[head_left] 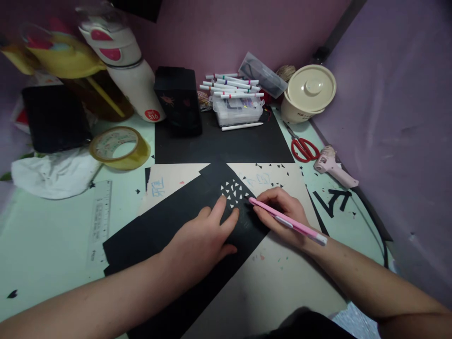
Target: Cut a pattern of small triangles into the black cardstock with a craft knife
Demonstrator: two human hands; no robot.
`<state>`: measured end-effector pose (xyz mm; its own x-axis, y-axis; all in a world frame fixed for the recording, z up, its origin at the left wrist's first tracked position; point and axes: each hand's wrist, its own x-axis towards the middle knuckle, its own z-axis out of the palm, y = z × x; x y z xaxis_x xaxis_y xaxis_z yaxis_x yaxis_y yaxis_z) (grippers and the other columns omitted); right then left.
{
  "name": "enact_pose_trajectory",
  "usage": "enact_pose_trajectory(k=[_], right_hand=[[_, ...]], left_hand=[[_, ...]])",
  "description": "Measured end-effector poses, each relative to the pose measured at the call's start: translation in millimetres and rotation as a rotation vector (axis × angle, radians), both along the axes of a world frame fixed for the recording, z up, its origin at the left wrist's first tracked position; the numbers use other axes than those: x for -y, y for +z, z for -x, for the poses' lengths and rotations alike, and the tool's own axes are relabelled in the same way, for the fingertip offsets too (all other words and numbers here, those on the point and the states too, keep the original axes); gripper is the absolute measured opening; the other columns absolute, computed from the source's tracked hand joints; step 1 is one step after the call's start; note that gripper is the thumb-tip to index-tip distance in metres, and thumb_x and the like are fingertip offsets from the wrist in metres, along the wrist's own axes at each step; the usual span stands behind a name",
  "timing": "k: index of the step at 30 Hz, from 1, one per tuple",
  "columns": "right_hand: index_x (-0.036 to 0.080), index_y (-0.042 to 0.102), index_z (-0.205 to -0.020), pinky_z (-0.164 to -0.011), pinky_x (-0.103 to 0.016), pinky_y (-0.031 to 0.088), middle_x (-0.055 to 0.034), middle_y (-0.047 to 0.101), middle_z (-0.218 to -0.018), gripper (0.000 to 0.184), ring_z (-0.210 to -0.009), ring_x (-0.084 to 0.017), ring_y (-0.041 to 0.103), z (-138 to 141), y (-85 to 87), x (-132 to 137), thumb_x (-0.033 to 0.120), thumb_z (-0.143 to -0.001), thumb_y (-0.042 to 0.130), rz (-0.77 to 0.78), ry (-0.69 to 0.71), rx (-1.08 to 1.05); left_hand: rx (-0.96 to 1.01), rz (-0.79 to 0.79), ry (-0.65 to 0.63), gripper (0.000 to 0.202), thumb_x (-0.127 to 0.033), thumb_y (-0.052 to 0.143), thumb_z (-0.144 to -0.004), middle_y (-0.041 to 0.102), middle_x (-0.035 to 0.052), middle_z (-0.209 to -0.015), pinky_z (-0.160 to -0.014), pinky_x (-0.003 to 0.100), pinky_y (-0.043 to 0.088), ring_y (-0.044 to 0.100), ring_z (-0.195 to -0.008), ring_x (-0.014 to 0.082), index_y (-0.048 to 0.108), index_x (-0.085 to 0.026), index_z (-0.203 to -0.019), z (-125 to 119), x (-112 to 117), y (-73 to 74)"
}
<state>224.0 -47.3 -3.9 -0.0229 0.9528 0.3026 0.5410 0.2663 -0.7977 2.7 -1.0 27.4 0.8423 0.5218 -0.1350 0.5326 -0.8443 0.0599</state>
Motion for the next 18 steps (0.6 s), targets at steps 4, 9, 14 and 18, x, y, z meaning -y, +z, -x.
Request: enact_pose_trajectory(k=[4,9,14,18], right_hand=[[0.020,0.069,-0.092,-0.061,-0.025,0.051,-0.0018,0.073,-0.081,0.007,-0.068,-0.013,0.066,-5.7,0.9,-0.7,0.023,-0.086,0.072,0.108,0.063,-0.061],[0.019,0.072,-0.097,-0.060,-0.027,0.052,-0.0047,0.074,-0.083,0.015,-0.070,-0.015,0.068,-7.1,5.5,-2.2,0.021,-0.083,0.073,0.159,0.090,-0.146],[0.018,0.072,-0.092,-0.056,-0.028,0.051,-0.0043,0.071,-0.075,0.015,-0.063,-0.014,0.064,-4.9,7.1,-4.2,0.012,-0.082,0.063,0.060,0.159,-0.143],[0.019,0.071,-0.088,-0.058,-0.029,0.053,-0.0044,0.071,-0.075,0.017,-0.064,-0.015,0.066,-3.3,6.4,-6.3,0.008,-0.079,0.062,0.008,0.204,-0.125]], left_hand=[[-0.013,0.000,0.005,0.070,-0.047,0.075,-0.080,0.049,0.0244,-0.144,-0.076,0.037,0.059,0.068,-0.095,0.0288,0.052,-0.020,-0.141,0.4,2.3,-0.5],[-0.030,0.021,0.015,0.069,-0.047,0.076,-0.080,0.048,0.0243,-0.146,-0.074,0.035,0.059,0.068,-0.095,0.0287,0.053,-0.021,-0.140,-0.7,2.5,-0.3],[-0.041,0.063,0.027,0.068,-0.048,0.073,-0.082,0.046,0.0237,-0.147,-0.072,0.035,0.059,0.067,-0.097,0.0288,0.052,-0.022,-0.141,0.3,2.6,-1.4],[-0.044,0.086,0.028,0.067,-0.047,0.072,-0.083,0.045,0.0230,-0.148,-0.070,0.034,0.058,0.066,-0.097,0.0289,0.051,-0.023,-0.142,0.9,2.1,-1.9]])
